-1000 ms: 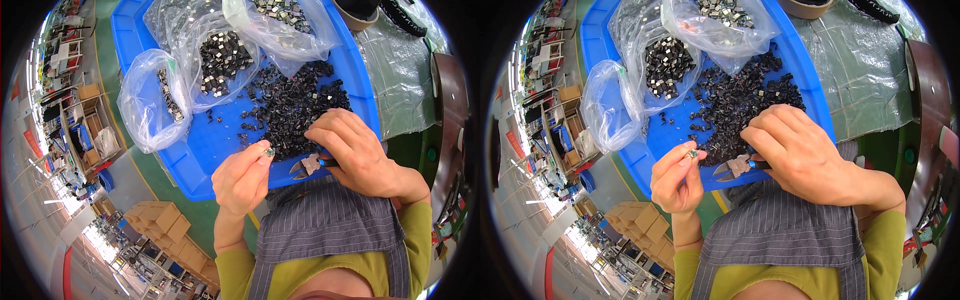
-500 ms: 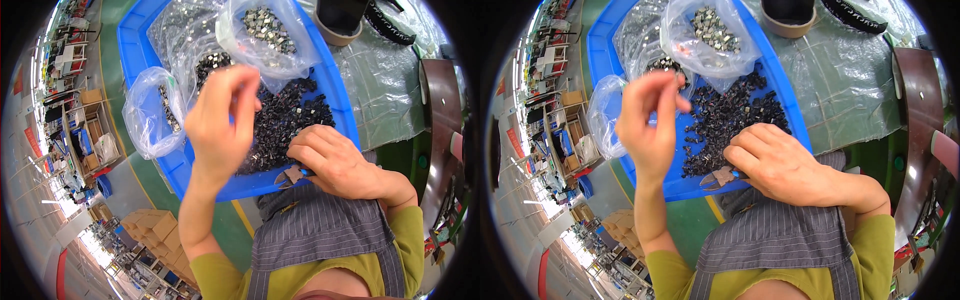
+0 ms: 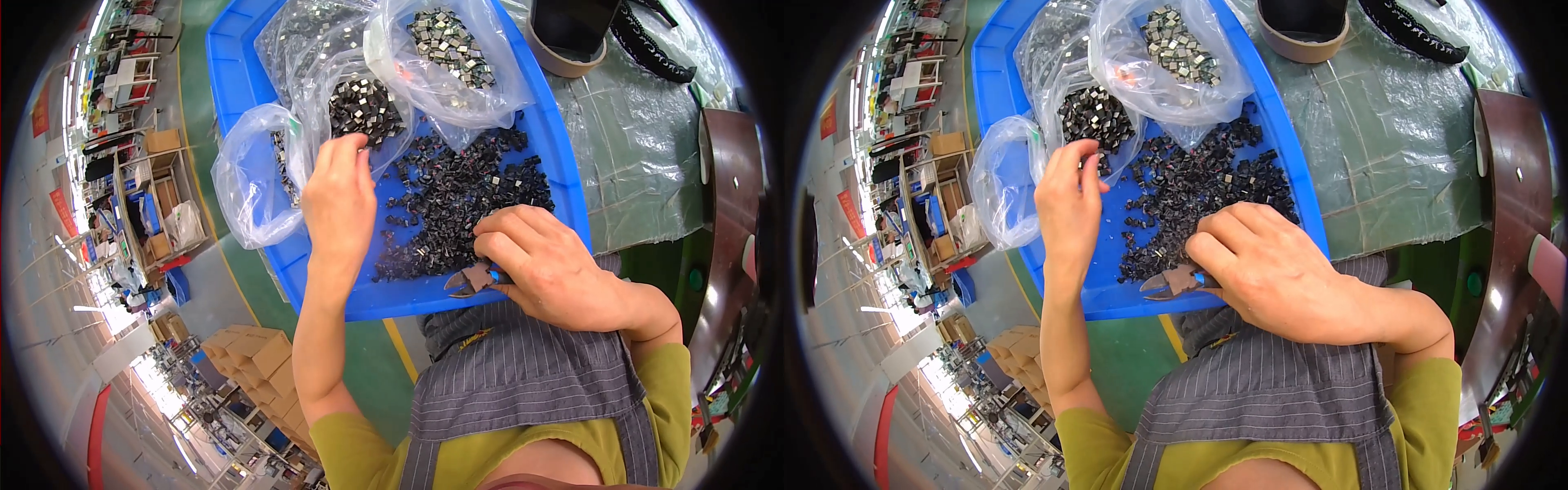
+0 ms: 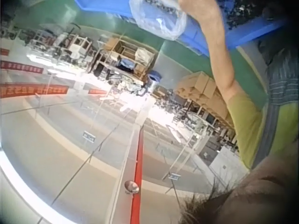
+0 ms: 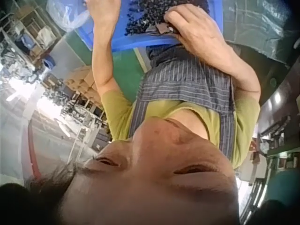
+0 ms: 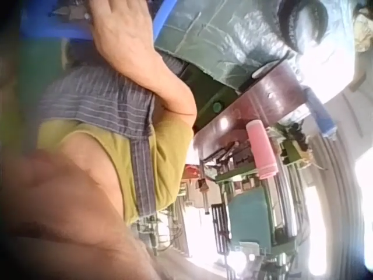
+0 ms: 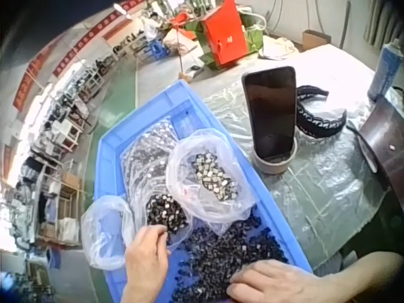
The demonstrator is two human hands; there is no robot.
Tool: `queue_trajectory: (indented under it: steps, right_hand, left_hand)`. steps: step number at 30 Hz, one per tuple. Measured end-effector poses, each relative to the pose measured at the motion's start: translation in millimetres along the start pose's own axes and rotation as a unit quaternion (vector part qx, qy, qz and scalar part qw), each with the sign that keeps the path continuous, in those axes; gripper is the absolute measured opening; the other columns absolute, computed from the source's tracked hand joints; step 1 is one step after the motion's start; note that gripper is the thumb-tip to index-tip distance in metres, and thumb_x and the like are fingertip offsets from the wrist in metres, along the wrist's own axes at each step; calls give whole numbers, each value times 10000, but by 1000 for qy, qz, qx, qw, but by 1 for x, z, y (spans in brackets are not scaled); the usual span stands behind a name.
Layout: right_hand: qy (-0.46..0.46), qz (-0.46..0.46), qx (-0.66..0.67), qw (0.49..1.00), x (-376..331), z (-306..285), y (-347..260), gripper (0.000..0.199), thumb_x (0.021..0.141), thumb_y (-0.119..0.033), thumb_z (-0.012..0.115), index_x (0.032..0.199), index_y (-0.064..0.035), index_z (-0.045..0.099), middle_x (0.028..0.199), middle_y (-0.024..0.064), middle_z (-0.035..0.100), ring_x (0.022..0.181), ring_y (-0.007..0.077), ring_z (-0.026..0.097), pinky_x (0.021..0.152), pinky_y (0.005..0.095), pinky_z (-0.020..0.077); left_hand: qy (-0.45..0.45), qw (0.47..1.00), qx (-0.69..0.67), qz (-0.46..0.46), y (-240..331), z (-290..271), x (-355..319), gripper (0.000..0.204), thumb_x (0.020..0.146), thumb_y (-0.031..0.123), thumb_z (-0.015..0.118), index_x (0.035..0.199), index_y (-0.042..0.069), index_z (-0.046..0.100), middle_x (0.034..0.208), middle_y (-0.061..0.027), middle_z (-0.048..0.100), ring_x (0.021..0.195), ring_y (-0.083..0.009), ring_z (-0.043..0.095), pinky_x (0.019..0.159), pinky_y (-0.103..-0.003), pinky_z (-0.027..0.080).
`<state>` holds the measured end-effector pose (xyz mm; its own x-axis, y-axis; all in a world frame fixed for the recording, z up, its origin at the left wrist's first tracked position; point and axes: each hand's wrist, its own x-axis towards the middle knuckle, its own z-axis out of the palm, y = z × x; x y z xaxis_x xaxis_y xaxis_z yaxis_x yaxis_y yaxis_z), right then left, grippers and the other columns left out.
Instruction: Assembling small components using pliers at a factory workstation.
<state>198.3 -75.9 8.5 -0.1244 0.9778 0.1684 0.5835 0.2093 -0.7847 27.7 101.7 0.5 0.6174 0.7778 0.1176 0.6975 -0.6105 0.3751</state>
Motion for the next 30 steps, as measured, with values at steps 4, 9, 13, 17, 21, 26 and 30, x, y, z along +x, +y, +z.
queue_trajectory:
  steps: [4, 9, 13, 17, 21, 26, 30]
  right_hand:
    - [10, -4, 0, 1000, 1, -1, -1, 353, 670, -57, 706, 973, -44, 526, 962, 103, 550, 937, 294, 540, 811, 391, 437]
    - [17, 12, -22, 1000, 1, -1, -5, 363, 678, -76, 732, 971, -43, 522, 950, 103, 548, 932, 303, 546, 817, 396, 435]
    - [10, 23, -30, 999, 2, 1, -7, 356, 700, -99, 736, 980, -40, 523, 943, 107, 551, 926, 305, 545, 813, 400, 433]
    - [4, 30, -50, 998, 3, 2, -11, 344, 716, -107, 732, 982, -39, 525, 955, 106, 555, 924, 303, 544, 809, 398, 433]
    - [4, 39, -63, 997, 4, 5, -14, 331, 722, -70, 715, 985, -40, 517, 970, 102, 568, 925, 305, 550, 811, 393, 434]
    - [15, 39, -78, 996, 5, 7, -17, 286, 766, -121, 704, 976, -41, 529, 932, 99, 564, 893, 294, 548, 796, 384, 430]
    - [27, 68, -59, 996, 4, 6, -16, 261, 788, -122, 693, 977, -45, 530, 926, 101, 565, 883, 303, 550, 794, 389, 429]
  left_hand:
    - [-1, 989, 147, 33, -1, 15, 8, 88, 859, 90, 600, 925, 38, 571, 913, -137, 594, 736, -364, 625, 614, -454, 509]
    - [-18, 982, 189, -6, -7, 27, 8, 106, 854, 86, 594, 927, 51, 526, 922, -131, 553, 749, -385, 617, 630, -490, 500]
    - [-24, 981, 187, 38, -11, 34, 2, 154, 776, -40, 543, 908, -12, 469, 912, -184, 528, 676, -363, 647, 560, -448, 538]
    - [-31, 986, 164, 27, -14, 29, 3, 179, 776, -55, 543, 933, -22, 463, 934, -202, 533, 717, -374, 655, 589, -442, 548]
    - [-46, 987, 156, -3, -15, 25, 2, 145, 816, -10, 537, 945, -10, 469, 936, -204, 552, 745, -422, 626, 626, -503, 520]
    - [-22, 987, 160, -18, -15, 27, 4, 153, 825, 31, 546, 941, -10, 454, 920, -221, 572, 731, -421, 631, 618, -516, 515]
    - [-17, 996, 92, 13, -1, 8, -8, 154, 855, 45, 564, 954, -2, 456, 852, -151, 635, 664, -298, 651, 547, -415, 505]
